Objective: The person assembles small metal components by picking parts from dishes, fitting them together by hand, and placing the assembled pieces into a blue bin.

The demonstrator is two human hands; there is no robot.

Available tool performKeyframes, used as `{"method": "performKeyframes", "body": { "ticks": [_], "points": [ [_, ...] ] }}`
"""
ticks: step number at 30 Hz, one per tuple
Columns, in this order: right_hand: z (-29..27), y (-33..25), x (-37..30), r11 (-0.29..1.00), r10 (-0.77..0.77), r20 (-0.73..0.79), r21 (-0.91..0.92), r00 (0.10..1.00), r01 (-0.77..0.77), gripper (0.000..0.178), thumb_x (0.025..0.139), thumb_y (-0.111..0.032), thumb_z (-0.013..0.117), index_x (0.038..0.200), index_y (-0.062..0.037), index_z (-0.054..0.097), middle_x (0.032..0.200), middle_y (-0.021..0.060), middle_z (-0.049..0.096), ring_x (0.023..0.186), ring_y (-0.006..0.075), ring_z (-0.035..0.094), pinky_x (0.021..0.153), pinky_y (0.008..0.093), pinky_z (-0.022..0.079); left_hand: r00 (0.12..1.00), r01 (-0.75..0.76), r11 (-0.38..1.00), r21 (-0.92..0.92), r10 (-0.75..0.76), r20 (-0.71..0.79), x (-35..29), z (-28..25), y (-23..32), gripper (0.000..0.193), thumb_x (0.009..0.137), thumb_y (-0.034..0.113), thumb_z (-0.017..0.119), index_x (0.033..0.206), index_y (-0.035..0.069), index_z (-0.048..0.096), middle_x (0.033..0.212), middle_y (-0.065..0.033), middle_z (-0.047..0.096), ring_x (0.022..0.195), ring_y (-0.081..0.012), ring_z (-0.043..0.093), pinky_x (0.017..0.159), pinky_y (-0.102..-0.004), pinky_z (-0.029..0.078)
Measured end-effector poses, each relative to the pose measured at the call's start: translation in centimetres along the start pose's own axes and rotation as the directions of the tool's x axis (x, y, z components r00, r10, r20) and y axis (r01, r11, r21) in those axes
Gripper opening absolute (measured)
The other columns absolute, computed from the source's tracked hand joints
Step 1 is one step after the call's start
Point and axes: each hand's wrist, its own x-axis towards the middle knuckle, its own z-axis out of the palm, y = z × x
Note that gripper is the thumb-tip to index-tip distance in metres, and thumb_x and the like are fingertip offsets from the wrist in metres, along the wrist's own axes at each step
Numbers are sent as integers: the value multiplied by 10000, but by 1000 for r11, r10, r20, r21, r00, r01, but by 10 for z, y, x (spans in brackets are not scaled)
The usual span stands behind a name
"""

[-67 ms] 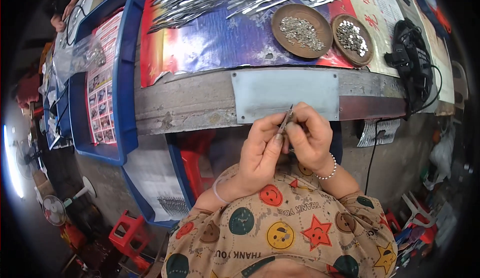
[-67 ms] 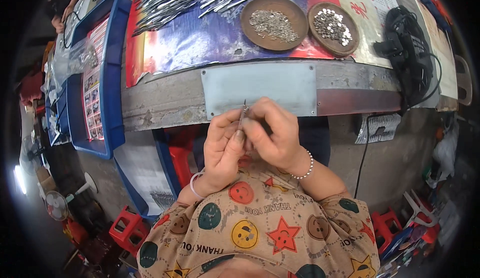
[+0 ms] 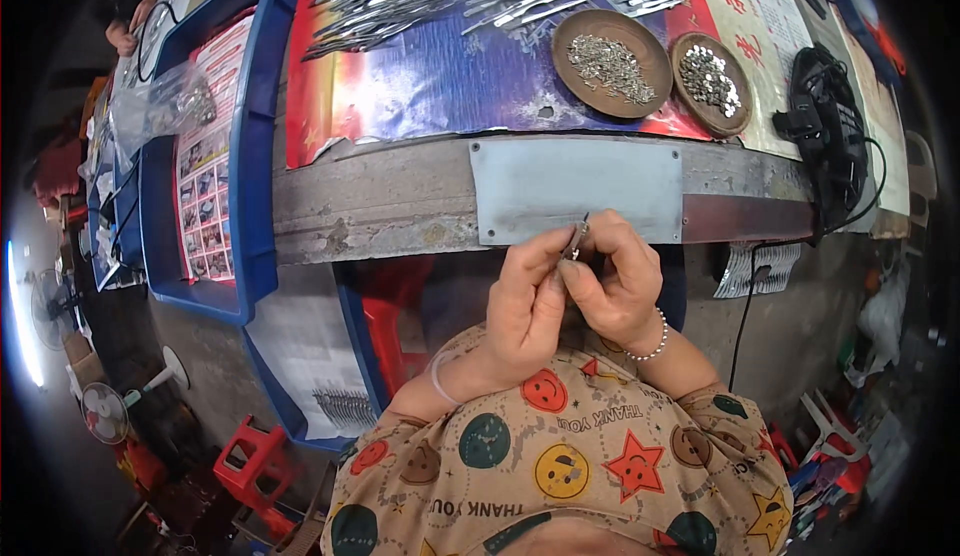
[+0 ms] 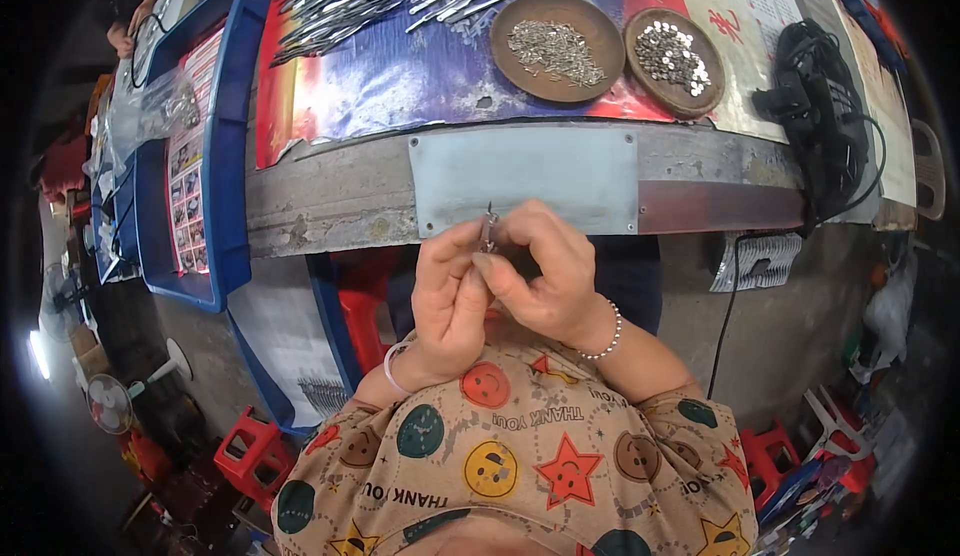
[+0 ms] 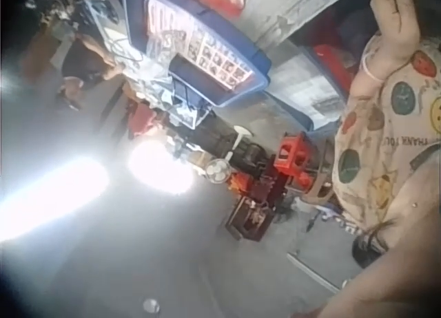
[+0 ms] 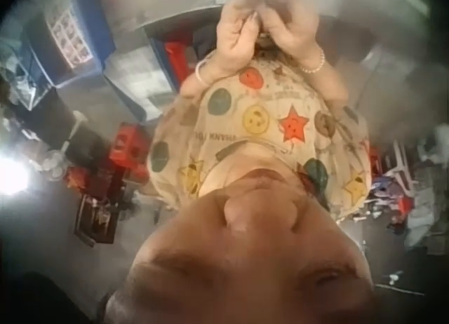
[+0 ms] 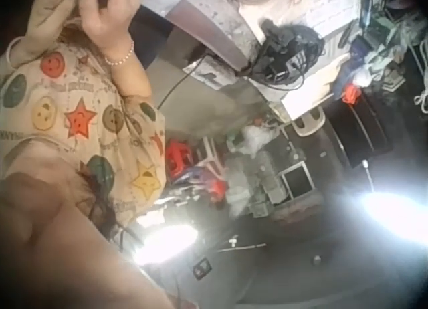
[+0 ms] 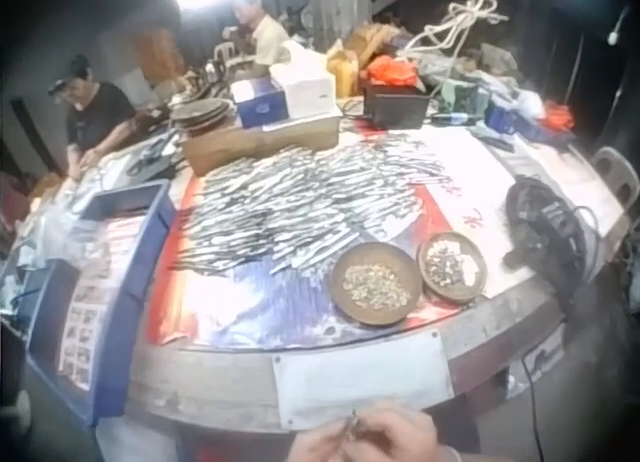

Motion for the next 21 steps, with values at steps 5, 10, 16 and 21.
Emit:
{"method": "performKeyframes", "body": {
  "ticks": [5, 10, 16, 21],
  "points": [
    [14, 14, -5, 988, -133, -61, -89, 989, 127, 122, 828, -29, 626, 870, 13, 520, 754, 120, 542, 610, 244, 508, 543, 327, 415, 987, -146, 985, 96, 152, -53, 0, -1, -18, 315, 975, -3, 417, 1286, -56, 424, 1156, -151, 580, 1007, -155, 581, 855, -266, 471],
    [21, 13, -10, 972, -130, -40, -202, 991, 120, 105, 880, -62, 572, 895, 12, 500, 770, 131, 521, 646, 284, 479, 565, 365, 396, 985, -166, 984, 67, 168, -28, -1, -4, -20, 308, 977, -8, 403, 1281, -57, 421, 1157, -152, 582, 982, -153, 593, 845, -260, 475],
    [13, -10, 0, 982, 187, 5, -22, 982, -187, 140, 944, -100, 512, 910, 36, 510, 761, 100, 536, 584, 182, 510, 519, 297, 407, 986, -136, 991, -1, 135, -94, 1, 0, -20, 295, 979, -4, 407, 1272, -37, 405, 1075, -126, 591, 877, -125, 587, 775, -243, 480],
    [0, -5, 9, 950, 172, 128, 242, 977, -199, 186, 975, -135, 494, 958, 44, 537, 761, 75, 551, 556, 96, 537, 506, 226, 424, 1000, 4, 965, -262, -12, -28, 5, -2, -14, 307, 994, 29, 394, 1295, -19, 353, 807, -23, 500, 653, -60, 414, 598, -193, 362]
  ]
}}
